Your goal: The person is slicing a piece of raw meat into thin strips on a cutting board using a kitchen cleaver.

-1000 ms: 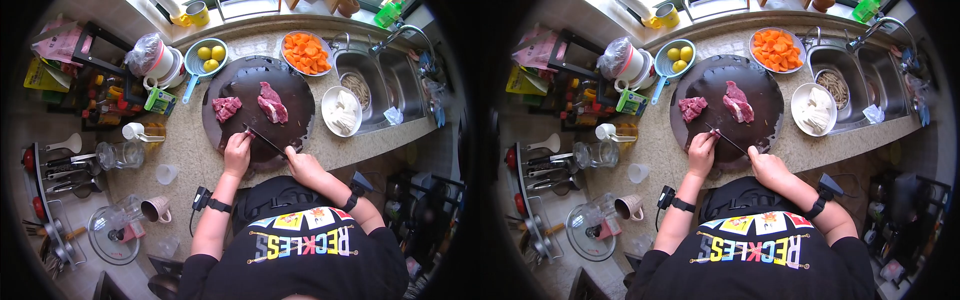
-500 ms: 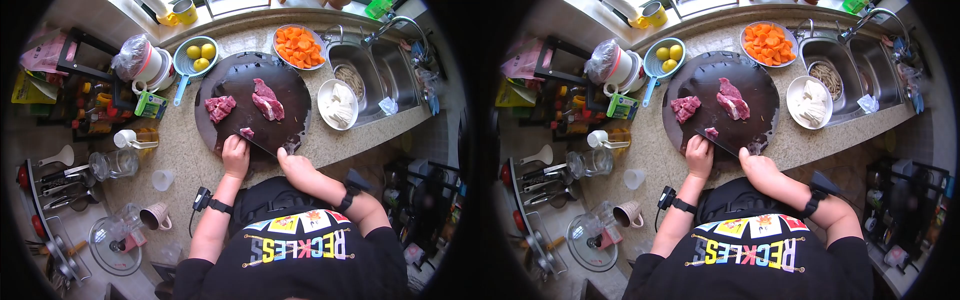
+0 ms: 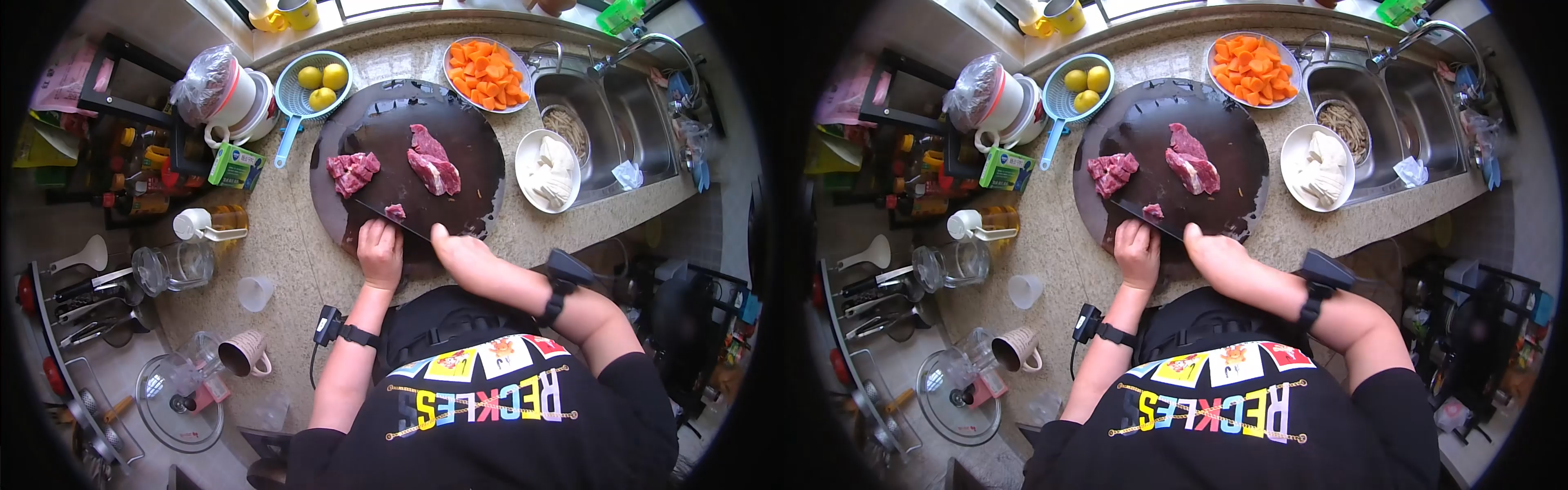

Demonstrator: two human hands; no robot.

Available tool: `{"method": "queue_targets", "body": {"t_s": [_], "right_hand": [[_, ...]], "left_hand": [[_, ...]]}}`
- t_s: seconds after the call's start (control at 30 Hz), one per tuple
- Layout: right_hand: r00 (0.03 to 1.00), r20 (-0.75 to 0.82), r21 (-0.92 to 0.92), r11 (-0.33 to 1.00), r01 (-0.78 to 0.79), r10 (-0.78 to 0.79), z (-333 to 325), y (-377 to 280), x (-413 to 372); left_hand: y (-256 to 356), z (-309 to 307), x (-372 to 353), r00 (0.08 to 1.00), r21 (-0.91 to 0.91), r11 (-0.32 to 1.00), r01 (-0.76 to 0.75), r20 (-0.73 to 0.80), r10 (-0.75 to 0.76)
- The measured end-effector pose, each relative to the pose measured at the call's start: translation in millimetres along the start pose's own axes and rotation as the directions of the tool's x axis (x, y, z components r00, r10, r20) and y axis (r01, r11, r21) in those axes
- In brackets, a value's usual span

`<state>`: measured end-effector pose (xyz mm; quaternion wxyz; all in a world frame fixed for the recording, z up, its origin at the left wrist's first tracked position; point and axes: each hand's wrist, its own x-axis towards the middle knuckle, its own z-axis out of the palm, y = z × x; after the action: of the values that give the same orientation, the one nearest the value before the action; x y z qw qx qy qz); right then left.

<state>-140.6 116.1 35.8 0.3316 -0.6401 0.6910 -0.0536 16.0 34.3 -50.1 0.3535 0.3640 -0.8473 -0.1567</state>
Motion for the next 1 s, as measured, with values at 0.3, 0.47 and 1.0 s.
{"method": "queue_targets", "body": {"t_s": [0.3, 0.47, 1.0], "right_hand": [[1.000, 0.010, -0.013, 1.000, -0.027, 0.027, 11, 14, -26], [0.998, -0.032, 0.020, 0.998, 0.061, -0.060, 7, 23, -14], [0.997, 0.011, -0.001, 0.997, 0.081, -0.081, 3, 18, -45]], "left_hand": [[3, 1, 1, 0.999, 0.025, 0.999, 0.031, -0.043, -0.030], [5, -1, 4, 0.999, 0.038, 0.999, 0.040, -0.035, -0.038], [-4, -16, -7, 1.000, -0.035, 0.999, -0.009, -0.001, 0.009]]}}
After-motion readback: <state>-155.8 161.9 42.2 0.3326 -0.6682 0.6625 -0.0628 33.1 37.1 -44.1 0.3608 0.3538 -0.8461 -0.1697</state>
